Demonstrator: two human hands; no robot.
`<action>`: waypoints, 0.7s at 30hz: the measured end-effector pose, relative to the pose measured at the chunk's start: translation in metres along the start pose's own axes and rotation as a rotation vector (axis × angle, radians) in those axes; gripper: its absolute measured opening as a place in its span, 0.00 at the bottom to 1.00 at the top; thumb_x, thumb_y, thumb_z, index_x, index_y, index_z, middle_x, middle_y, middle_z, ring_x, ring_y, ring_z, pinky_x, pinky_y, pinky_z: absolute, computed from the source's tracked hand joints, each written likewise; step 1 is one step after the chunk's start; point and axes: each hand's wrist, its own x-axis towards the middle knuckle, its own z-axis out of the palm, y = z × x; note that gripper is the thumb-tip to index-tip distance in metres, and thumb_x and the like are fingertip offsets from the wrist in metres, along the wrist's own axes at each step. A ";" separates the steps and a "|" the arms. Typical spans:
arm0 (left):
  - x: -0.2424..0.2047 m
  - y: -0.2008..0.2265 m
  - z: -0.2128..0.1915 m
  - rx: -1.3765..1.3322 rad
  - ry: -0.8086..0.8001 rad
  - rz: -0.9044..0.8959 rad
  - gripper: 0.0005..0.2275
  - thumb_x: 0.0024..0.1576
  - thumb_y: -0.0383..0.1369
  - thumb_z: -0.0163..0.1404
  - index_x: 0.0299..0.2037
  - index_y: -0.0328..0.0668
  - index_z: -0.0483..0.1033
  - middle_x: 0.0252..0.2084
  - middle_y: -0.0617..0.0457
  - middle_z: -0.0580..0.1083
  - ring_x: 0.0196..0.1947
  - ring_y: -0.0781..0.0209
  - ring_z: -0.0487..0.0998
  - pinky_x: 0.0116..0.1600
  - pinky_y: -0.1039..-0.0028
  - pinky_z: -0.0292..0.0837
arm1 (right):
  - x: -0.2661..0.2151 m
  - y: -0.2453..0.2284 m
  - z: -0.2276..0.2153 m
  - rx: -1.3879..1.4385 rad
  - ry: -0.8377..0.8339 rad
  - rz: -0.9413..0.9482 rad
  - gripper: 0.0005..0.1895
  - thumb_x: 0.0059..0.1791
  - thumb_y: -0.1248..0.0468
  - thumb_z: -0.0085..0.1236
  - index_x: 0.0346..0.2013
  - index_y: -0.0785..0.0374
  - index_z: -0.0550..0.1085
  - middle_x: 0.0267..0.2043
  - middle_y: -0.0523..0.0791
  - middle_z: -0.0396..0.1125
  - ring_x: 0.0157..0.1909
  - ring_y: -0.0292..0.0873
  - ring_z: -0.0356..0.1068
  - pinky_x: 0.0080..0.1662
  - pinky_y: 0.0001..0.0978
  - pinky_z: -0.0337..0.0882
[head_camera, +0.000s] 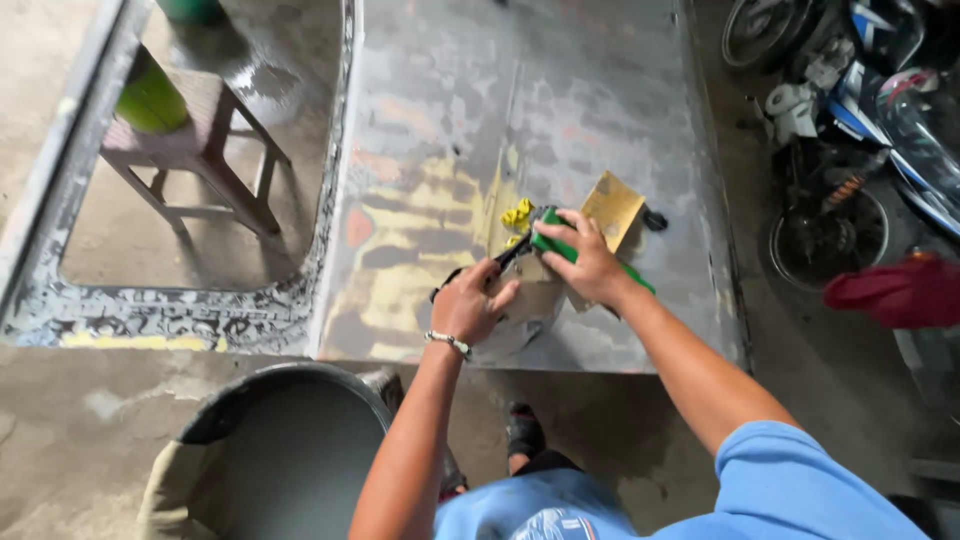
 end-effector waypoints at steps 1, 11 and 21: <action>0.010 -0.002 -0.003 0.006 0.011 0.010 0.17 0.56 0.52 0.54 0.44 0.50 0.74 0.41 0.49 0.80 0.41 0.44 0.81 0.42 0.56 0.76 | 0.005 -0.020 0.003 -0.001 0.012 -0.012 0.28 0.47 0.62 0.64 0.62 0.50 0.73 0.67 0.52 0.57 0.68 0.58 0.58 0.67 0.47 0.59; 0.008 -0.011 -0.012 -0.133 -0.110 -0.035 0.24 0.57 0.47 0.49 0.63 0.53 0.68 0.51 0.45 0.77 0.47 0.42 0.79 0.48 0.57 0.74 | 0.015 0.016 0.007 0.177 -0.007 -0.027 0.28 0.49 0.58 0.62 0.64 0.51 0.71 0.63 0.54 0.62 0.66 0.57 0.63 0.66 0.44 0.62; -0.019 0.016 -0.007 -0.042 -0.088 -0.162 0.20 0.60 0.48 0.44 0.56 0.46 0.72 0.45 0.39 0.78 0.42 0.36 0.79 0.46 0.51 0.72 | -0.007 -0.013 0.016 0.174 0.073 0.100 0.29 0.49 0.51 0.61 0.65 0.48 0.71 0.63 0.55 0.64 0.64 0.56 0.66 0.63 0.43 0.65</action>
